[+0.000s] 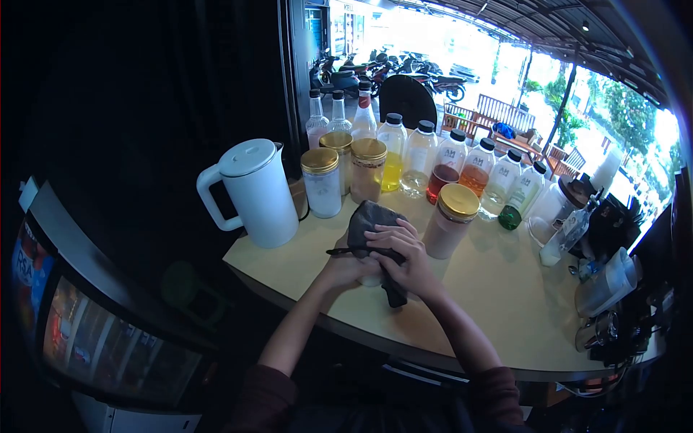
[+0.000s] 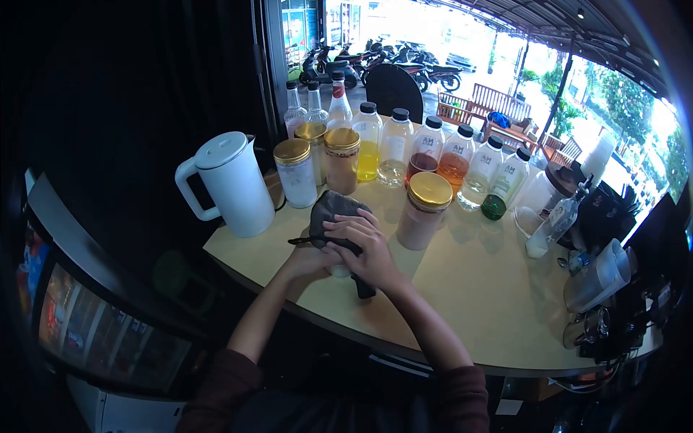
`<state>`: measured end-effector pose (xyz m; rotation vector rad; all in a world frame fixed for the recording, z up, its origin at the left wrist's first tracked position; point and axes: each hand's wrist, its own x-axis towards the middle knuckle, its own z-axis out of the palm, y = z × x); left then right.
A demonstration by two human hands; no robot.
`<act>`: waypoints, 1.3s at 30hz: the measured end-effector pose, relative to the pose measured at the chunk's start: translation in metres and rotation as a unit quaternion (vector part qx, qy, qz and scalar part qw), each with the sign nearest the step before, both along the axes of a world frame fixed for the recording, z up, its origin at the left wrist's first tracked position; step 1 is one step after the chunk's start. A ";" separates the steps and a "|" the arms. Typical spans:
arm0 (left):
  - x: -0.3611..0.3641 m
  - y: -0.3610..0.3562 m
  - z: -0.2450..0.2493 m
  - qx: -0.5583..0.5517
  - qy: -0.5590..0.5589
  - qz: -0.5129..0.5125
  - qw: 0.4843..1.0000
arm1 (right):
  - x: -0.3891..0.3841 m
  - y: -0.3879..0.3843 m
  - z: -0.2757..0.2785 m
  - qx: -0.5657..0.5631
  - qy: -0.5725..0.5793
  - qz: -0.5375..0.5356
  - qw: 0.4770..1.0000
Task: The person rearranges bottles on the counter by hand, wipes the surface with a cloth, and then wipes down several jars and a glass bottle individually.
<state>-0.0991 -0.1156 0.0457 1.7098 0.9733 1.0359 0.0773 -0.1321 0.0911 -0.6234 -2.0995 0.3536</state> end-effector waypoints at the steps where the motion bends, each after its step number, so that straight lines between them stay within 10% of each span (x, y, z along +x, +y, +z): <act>1: 0.002 -0.001 0.000 -0.001 0.000 0.000 1.000 | 0.003 -0.004 -0.004 -0.001 0.000 0.000 1.000; 8: 0.005 0.005 -0.011 0.077 -0.045 0.025 0.996 | 0.064 0.000 -0.042 -0.171 0.299 -0.200 0.917; 12: 0.010 0.005 -0.011 0.087 -0.055 0.042 0.994 | 0.045 -0.018 0.019 -0.261 0.497 0.050 0.826; 14: 0.013 -0.004 -0.002 0.102 -0.042 0.077 0.991 | 0.021 -0.007 0.027 -0.034 0.101 0.011 0.994; 16: 0.007 0.002 -0.005 0.085 0.005 0.044 0.995 | -0.012 -0.008 0.020 0.159 -0.145 -0.116 0.970; 18: 0.002 0.006 -0.010 0.069 0.050 0.013 0.996 | -0.023 0.003 0.016 0.128 -0.115 -0.146 0.974; 21: -0.002 0.012 -0.028 0.336 0.226 0.021 0.914 | -0.016 0.008 0.004 0.101 -0.070 -0.119 0.985; 25: 0.015 -0.006 0.000 0.006 -0.163 0.012 0.987 | 0.013 0.012 -0.018 0.092 -0.002 -0.029 0.995; 29: 0.006 -0.003 -0.002 0.112 -0.035 0.052 0.992 | 0.009 0.021 0.001 0.020 0.041 -0.044 0.998; 36: 0.007 -0.001 -0.020 -0.084 -0.216 -0.030 0.972 | 0.014 0.004 -0.007 0.006 0.000 0.014 1.000; 39: 0.006 0.005 -0.008 0.078 -0.072 0.020 0.994 | 0.024 0.015 -0.006 -0.051 0.094 0.013 0.994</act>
